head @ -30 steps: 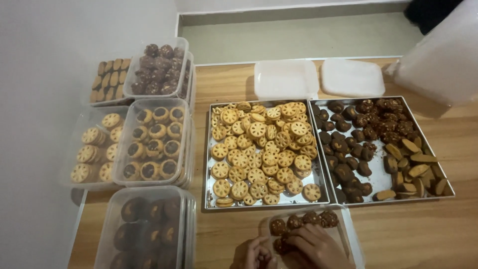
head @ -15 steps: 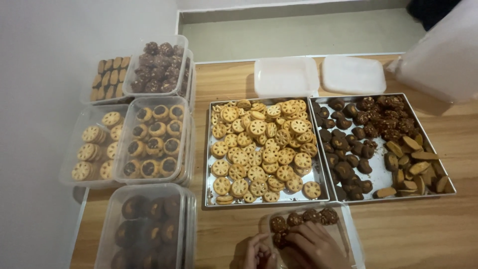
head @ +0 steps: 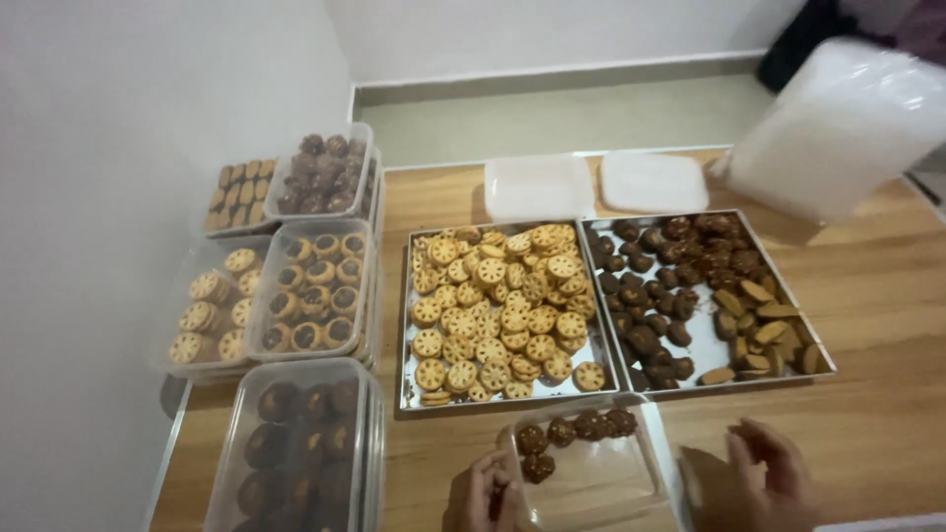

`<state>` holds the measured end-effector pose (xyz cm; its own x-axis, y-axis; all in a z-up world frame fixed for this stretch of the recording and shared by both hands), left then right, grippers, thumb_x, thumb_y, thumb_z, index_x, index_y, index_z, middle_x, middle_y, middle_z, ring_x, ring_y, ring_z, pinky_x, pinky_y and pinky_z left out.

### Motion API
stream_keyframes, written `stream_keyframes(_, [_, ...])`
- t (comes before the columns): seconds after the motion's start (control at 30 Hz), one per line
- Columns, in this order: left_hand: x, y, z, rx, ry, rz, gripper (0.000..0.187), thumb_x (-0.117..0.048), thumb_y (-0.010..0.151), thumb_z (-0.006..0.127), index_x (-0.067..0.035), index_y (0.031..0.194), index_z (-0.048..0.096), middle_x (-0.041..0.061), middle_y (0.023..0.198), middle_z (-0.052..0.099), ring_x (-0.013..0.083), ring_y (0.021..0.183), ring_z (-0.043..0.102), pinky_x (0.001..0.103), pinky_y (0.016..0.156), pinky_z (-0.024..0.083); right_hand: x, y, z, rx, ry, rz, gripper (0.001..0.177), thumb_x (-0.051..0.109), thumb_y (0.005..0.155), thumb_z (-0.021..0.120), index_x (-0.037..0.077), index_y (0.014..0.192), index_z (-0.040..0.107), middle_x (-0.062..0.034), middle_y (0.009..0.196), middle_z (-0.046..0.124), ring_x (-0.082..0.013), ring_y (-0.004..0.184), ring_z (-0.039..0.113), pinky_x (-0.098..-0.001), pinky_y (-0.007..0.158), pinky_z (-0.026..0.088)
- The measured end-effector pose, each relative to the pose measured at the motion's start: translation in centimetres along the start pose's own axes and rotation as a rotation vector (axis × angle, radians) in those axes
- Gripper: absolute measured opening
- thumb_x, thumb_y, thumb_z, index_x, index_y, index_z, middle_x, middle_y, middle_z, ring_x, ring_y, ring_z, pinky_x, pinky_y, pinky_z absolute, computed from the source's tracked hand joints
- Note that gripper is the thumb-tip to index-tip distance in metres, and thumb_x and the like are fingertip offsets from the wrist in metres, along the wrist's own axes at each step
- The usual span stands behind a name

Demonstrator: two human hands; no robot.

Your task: Packing different varieties of cookies from large metal trays into smaller plastic containers for distribution.

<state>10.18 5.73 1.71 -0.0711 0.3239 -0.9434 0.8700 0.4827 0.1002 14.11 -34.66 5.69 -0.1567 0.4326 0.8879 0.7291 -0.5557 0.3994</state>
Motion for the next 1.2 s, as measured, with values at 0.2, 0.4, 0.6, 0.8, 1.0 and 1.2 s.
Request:
stream_keyframes(0.2, [7.1,0.5,4.1,0.100,-0.310,0.136,0.044,-0.041,0.088,0.069,-0.010,0.119,0.075,-0.006,0.064,0.068,0.0007,0.048,0.059,0.015,0.043,0.039,-4.4,-0.7,-3.1,-0.207,0.428,0.643,0.011,0.013,0.099,0.072,0.020,0.107,0.068,0.0023,0.091,0.064,-0.0050,0.081,0.056,-0.0187,0.073,0.056])
stream_keyframes(0.4, [13.2,0.7,6.7,0.061,-0.553,0.029,0.046,-0.033,0.087,0.069,-0.007,0.125,0.066,0.001,0.064,0.067,0.0079,0.049,0.057,0.019,0.047,0.040,-3.4,-1.0,-2.7,-0.141,0.473,0.723,0.018,0.010,0.097,0.070,0.015,0.114,0.066,-0.0006,0.100,0.062,-0.0085,0.085,0.055,-0.0240,0.077,0.052])
stream_keyframes(0.6, [14.0,1.0,6.2,0.133,-0.377,-0.293,0.044,-0.014,0.085,0.066,-0.008,0.128,0.069,0.015,0.071,0.077,0.0223,0.061,0.072,0.028,0.064,0.054,-3.4,0.2,-2.7,-0.033,0.512,0.758,0.016,0.003,0.096,0.069,0.007,0.111,0.066,-0.0099,0.100,0.064,-0.0177,0.088,0.060,-0.0313,0.077,0.052])
stream_keyframes(0.8, [14.4,2.3,6.6,0.140,-0.406,0.043,0.048,-0.031,0.087,0.070,-0.005,0.127,0.067,0.003,0.068,0.069,0.0108,0.057,0.067,0.020,0.051,0.048,-3.6,8.1,-3.5,0.236,0.008,0.369,0.029,0.018,0.095,0.071,0.002,0.118,0.071,-0.0163,0.110,0.074,-0.0258,0.102,0.067,-0.0329,0.093,0.053])
stream_keyframes(1.0, [7.1,0.6,3.2,0.104,-0.158,-0.127,0.049,-0.043,0.084,0.071,-0.010,0.121,0.074,-0.003,0.063,0.067,0.0061,0.048,0.055,0.020,0.046,0.037,-2.2,15.7,2.0,0.393,-0.134,0.213,0.023,0.012,0.098,0.068,0.002,0.118,0.069,-0.0143,0.104,0.074,-0.0227,0.092,0.070,-0.0301,0.084,0.060])
stream_keyframes(1.2, [9.2,1.3,4.1,0.205,-0.075,-0.196,0.045,-0.035,0.086,0.071,-0.015,0.126,0.070,-0.002,0.068,0.076,0.0088,0.056,0.070,0.021,0.055,0.050,-1.8,21.7,9.3,0.419,-0.330,0.064,0.019,0.006,0.096,0.067,0.002,0.114,0.072,-0.0140,0.113,0.075,-0.0249,0.102,0.070,-0.0366,0.091,0.059])
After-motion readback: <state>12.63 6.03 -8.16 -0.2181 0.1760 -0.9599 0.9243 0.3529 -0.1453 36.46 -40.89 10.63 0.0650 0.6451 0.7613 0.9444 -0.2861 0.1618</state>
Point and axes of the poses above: each hand's wrist, its own y-axis towards the middle knuckle, its own z-axis out of the palm, x = y × z, the point moved 10 cm from there along y, towards the middle knuckle
